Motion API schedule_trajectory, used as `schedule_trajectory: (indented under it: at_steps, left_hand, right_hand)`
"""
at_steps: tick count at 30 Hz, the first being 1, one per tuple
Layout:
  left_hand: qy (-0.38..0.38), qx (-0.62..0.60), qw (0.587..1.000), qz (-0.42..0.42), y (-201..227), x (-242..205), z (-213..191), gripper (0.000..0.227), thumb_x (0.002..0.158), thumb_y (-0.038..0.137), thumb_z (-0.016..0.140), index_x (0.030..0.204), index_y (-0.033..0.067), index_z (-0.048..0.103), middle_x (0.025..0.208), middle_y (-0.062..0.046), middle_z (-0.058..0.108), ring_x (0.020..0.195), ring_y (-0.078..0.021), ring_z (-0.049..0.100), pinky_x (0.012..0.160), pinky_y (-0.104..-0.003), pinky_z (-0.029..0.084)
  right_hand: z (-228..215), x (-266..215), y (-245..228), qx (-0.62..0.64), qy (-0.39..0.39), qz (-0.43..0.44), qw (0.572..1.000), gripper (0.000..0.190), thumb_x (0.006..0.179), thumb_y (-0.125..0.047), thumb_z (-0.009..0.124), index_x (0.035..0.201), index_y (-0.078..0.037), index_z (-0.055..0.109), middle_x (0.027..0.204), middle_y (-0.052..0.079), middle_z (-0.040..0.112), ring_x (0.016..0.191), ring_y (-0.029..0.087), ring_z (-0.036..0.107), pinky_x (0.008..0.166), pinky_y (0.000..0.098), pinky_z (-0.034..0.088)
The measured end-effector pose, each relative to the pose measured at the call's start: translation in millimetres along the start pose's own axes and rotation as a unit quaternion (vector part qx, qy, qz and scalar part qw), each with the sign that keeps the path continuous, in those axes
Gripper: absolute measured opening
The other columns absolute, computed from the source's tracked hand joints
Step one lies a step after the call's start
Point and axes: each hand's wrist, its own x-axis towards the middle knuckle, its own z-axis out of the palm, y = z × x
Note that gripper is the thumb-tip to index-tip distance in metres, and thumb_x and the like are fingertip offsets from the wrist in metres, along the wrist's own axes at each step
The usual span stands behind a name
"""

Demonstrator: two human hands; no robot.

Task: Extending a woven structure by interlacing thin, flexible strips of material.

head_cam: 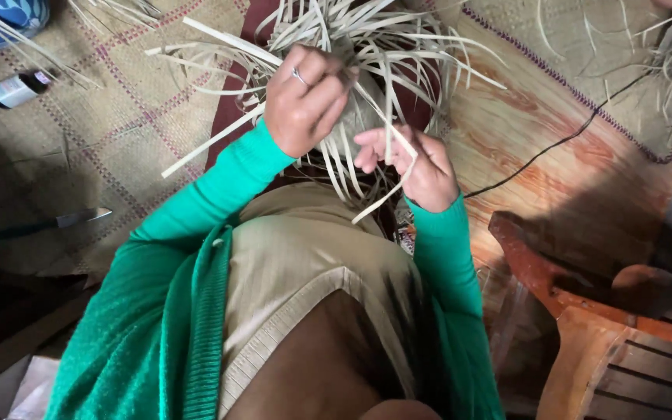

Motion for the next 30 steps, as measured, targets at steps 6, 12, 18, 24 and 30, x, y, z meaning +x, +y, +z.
schedule_trajectory:
  at_steps: [6,12,18,24,30]
  left_hand:
    - [-0.027,-0.043,0.998,0.038,9,13,-7,0.014,0.090,0.006,0.050,0.084,-0.0042,0.058,0.088,-0.014,0.053,0.080,-0.0275,0.049,0.067,-0.035,0.041]
    - [-0.096,-0.223,0.968,-0.064,7,8,9,0.017,0.092,0.011,0.047,0.086,-0.0021,0.056,0.074,-0.012,0.049,0.066,-0.0271,0.041,0.063,-0.035,0.032]
    - [-0.103,-0.269,0.949,-0.129,8,5,17,0.010,0.090,0.006,0.049,0.084,0.0020,0.055,0.072,-0.011,0.051,0.066,-0.0300,0.047,0.066,-0.038,0.036]
    - [-0.114,-0.266,0.944,-0.156,4,-3,23,0.006,0.081,0.004,0.055,0.076,0.0060,0.053,0.063,-0.009,0.047,0.060,-0.0344,0.051,0.061,-0.044,0.038]
    - [-0.127,-0.193,0.960,-0.159,6,-5,27,0.005,0.081,0.009,0.054,0.077,0.0100,0.054,0.062,-0.004,0.046,0.063,-0.0288,0.051,0.069,-0.038,0.036]
  right_hand:
    - [-1,8,-13,-0.237,0.221,-0.152,0.934,0.026,0.088,-0.020,0.050,0.105,-0.002,0.047,0.090,0.013,0.055,0.076,0.020,0.054,0.069,0.0268,0.048]
    - [-25,0,-52,-0.286,0.156,-0.141,0.935,0.031,0.093,-0.021,0.037,0.101,0.004,0.054,0.087,0.016,0.059,0.076,0.022,0.058,0.071,0.0289,0.049]
    - [-65,11,-44,-0.208,0.019,-0.003,0.978,0.010,0.085,-0.001,0.055,0.092,0.006,0.058,0.067,0.014,0.059,0.053,0.013,0.055,0.050,0.0211,0.049]
    - [-54,18,-54,-0.227,0.025,0.000,0.974,0.023,0.095,-0.012,0.041,0.099,0.005,0.057,0.084,0.018,0.060,0.073,0.020,0.061,0.064,0.0325,0.053]
    - [-51,37,-47,-0.476,-0.068,-0.083,0.873,0.009,0.088,-0.005,0.055,0.091,-0.001,0.062,0.076,0.015,0.062,0.070,0.030,0.061,0.064,0.0418,0.050]
